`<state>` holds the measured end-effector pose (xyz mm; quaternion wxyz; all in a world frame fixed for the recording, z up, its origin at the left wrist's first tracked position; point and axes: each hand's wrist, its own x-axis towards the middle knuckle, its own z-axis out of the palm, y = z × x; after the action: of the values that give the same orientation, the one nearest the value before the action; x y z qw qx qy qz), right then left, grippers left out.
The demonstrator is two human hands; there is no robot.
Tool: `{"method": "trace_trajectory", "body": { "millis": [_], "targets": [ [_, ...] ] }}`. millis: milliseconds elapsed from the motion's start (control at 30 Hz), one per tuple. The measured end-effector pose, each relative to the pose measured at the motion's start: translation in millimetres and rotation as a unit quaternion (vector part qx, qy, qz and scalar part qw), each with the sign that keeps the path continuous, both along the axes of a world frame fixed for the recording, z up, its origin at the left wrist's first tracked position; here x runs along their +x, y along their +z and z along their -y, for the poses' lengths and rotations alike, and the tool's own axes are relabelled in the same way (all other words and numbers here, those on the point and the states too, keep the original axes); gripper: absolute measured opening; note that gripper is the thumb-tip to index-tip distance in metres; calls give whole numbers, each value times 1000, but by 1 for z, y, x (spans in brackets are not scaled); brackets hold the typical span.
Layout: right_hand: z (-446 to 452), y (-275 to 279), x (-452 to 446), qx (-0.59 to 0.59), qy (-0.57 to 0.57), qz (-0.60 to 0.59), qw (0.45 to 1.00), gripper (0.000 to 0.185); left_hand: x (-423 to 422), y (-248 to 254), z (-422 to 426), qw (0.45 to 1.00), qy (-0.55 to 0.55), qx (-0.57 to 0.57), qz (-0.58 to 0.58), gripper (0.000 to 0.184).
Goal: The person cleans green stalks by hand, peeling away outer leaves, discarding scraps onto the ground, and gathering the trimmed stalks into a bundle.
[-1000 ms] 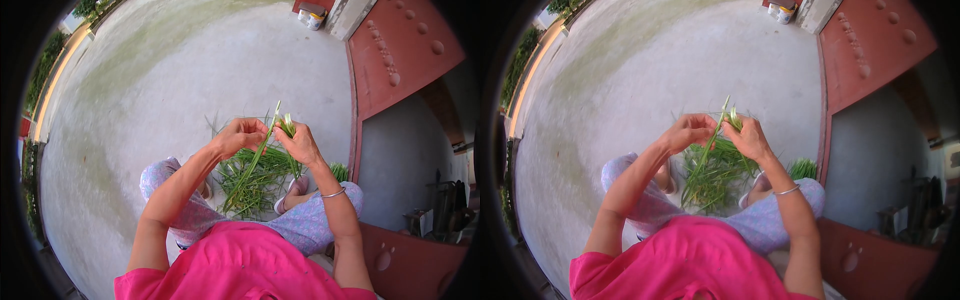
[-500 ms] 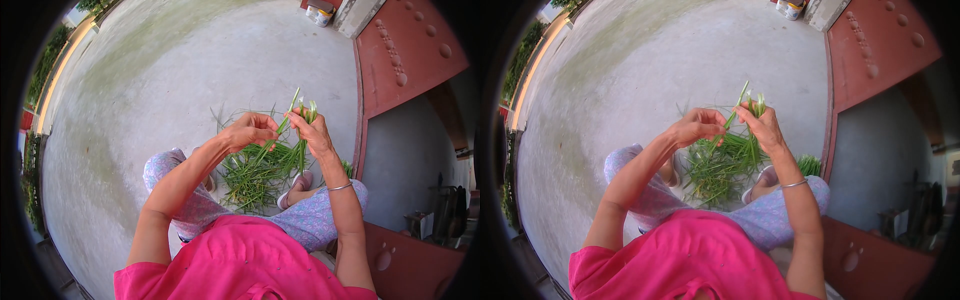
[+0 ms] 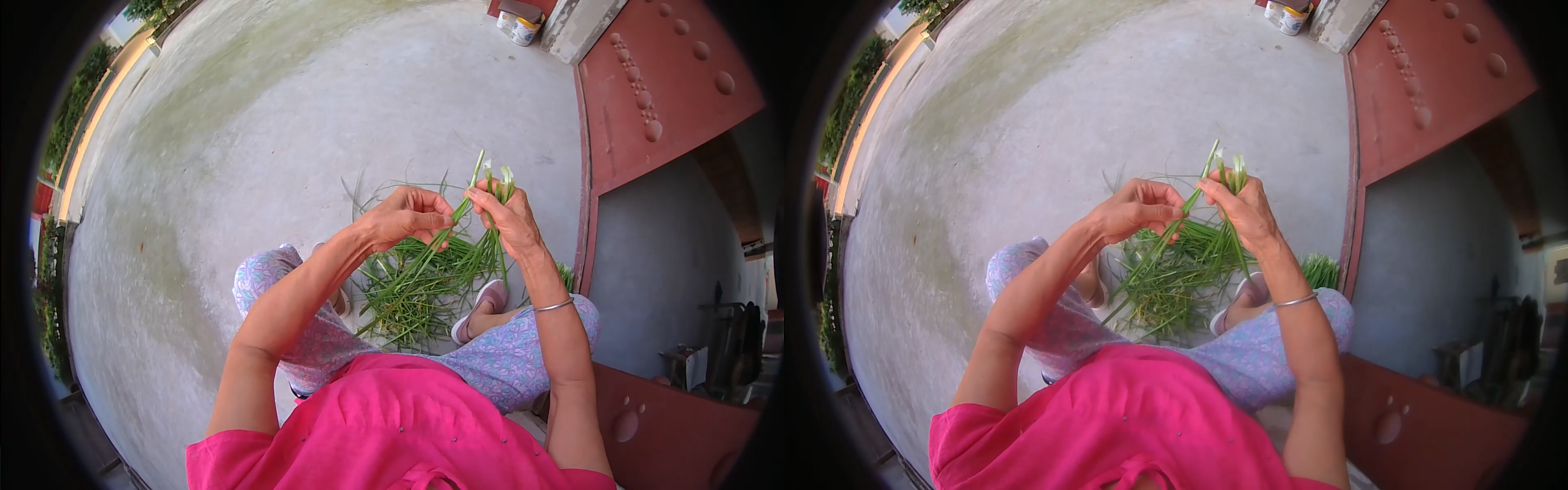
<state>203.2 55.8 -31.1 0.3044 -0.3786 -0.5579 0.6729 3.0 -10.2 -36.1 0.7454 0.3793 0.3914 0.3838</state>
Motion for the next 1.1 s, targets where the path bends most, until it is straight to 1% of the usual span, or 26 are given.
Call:
{"method": "trace_trajectory", "body": {
  "millis": [267, 467, 567, 867, 900, 1000, 1100],
  "targets": [
    [1, 1, 0, 0, 8, -4, 1000, 17, 0, 1, 1, 1000, -16, 12, 4, 11],
    [-4, 3, 4, -35, -29, -29, 999, 18, 0, 1, 2, 1000, -26, -2, 6, 11],
    [-6, 5, 7, -33, -16, -35, 999, 20, 0, 2, 3, 1000, -29, -6, 2, 8],
    [-3, 6, 5, -13, 3, -53, 999, 24, 2, -2, 3, 999, -37, 31, -18, 7],
    [-3, 3, 5, -10, 13, -62, 998, 25, 2, -2, 3, 998, -42, 35, -27, 6],
    [-2, 0, -1, -30, -8, -113, 993, 27, 2, -2, 3, 996, -53, 44, -50, 6],
    [-3, 5, -2, -33, -22, -135, 990, 30, 4, -1, 5, 995, -56, 52, -70, 4]
  ]
}}
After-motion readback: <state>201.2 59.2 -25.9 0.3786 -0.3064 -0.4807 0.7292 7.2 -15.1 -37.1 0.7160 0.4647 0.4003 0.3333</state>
